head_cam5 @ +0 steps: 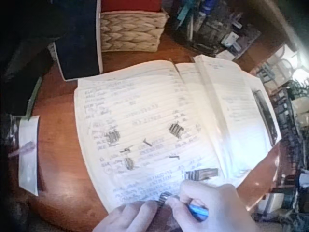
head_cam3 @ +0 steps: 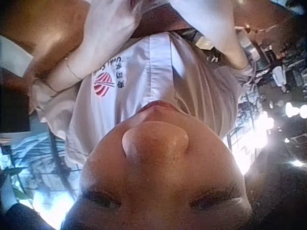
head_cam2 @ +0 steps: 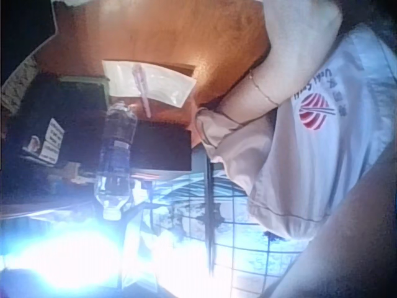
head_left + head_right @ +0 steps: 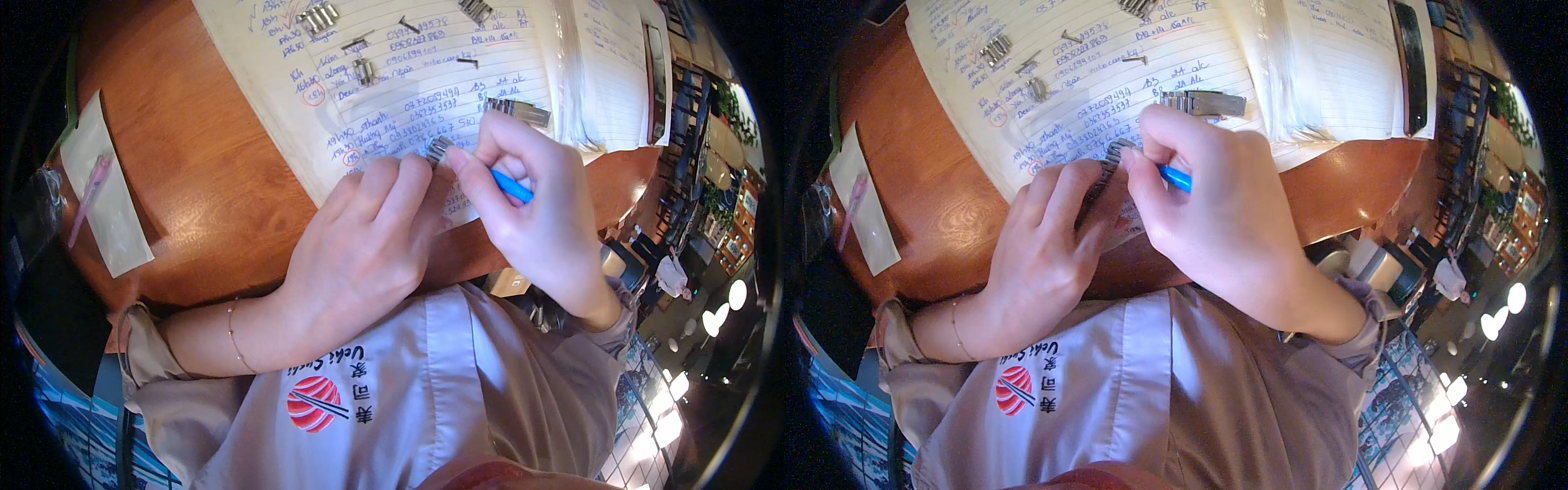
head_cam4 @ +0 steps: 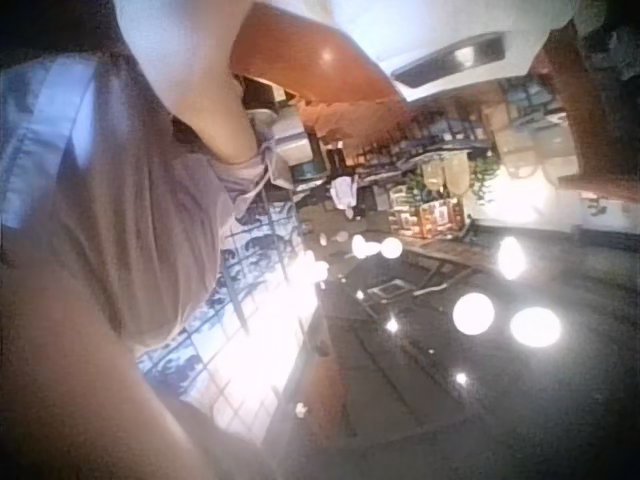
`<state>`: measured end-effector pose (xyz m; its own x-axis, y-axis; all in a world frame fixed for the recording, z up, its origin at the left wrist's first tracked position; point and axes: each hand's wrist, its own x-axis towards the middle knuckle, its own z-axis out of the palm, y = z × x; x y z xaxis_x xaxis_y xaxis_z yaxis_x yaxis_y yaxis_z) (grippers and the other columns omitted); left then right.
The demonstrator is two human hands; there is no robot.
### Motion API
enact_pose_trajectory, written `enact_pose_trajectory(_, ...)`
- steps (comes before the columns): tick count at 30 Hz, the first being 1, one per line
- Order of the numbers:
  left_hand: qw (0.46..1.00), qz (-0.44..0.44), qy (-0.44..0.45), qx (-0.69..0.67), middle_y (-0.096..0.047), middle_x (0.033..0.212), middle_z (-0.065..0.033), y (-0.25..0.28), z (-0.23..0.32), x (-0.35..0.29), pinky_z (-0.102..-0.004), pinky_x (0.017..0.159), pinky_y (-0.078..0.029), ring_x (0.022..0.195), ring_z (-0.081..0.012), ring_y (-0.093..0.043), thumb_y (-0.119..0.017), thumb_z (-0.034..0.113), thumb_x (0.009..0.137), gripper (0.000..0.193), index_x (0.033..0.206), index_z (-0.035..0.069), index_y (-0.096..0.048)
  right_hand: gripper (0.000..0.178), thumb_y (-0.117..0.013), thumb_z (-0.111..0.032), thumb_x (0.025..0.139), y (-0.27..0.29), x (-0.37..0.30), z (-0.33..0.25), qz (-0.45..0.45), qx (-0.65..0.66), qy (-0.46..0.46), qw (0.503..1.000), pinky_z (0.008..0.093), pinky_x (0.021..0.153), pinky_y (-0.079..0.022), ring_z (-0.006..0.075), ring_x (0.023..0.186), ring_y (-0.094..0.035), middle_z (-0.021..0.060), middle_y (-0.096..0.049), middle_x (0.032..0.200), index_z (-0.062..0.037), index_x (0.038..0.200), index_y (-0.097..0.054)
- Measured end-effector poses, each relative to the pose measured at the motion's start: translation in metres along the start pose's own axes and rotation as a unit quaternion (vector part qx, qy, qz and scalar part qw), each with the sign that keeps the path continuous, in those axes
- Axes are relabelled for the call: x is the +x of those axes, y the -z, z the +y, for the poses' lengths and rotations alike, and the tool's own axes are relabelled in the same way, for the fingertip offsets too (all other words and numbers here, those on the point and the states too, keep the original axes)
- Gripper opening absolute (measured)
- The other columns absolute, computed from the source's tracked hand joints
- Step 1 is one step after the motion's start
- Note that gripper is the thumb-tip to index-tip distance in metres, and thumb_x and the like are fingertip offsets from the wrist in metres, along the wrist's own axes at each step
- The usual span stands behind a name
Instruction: The person removes a metal watch from their wrist and uses a small blue tool to adjust the watch band links. They repeatedly push pins and reassemble the band while seated at a wooden table with a notebook and scattered parts.
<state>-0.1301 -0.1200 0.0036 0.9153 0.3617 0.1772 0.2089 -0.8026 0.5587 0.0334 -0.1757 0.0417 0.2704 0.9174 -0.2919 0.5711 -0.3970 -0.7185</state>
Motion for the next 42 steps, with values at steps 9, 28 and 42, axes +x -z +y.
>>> enact_pose_trajectory(9,1.0,-0.021,0.009,-0.014,-0.049,0.106,-0.0133,0.005,0.001,0.0,-0.0326,0.077,-0.044,0.097,-0.0251,-0.049,-0.056,0.013,0.072,0.035,0.1,-0.006,-0.061,0.018,-0.063,-0.008,0.084,-0.013,-0.006,-0.028,0.028,-0.23,0.012,0.973,0.0358,0.046,-0.038,0.0361,0.05,-0.048,0.0156,-0.05,0.057,-0.0038,0.074,-0.048)
enact_pose_trajectory(28,0.999,-0.042,-0.006,-0.003,-0.048,0.106,-0.0133,0.009,-0.001,0.0,-0.0327,0.074,-0.044,0.092,-0.0258,-0.049,-0.058,0.011,0.071,0.038,0.105,-0.006,-0.061,0.02,-0.065,-0.007,0.081,-0.004,-0.003,-0.006,0.038,-0.029,-0.001,0.999,0.0332,0.048,-0.037,0.0281,0.047,-0.048,0.0151,-0.051,0.058,-0.0009,0.072,-0.048)
enact_pose_trajectory(42,1.0,-0.018,-0.007,0.02,-0.048,0.097,-0.0116,0.006,0.001,0.004,-0.034,0.07,-0.044,0.087,-0.0253,-0.05,-0.063,0.014,0.075,0.04,0.11,-0.005,-0.059,0.027,-0.066,-0.006,0.084,-0.011,-0.005,0.008,0.066,0.046,0.027,0.996,0.0257,0.044,-0.024,0.0061,0.048,-0.029,0.0019,-0.036,0.053,-0.0015,0.067,-0.045)
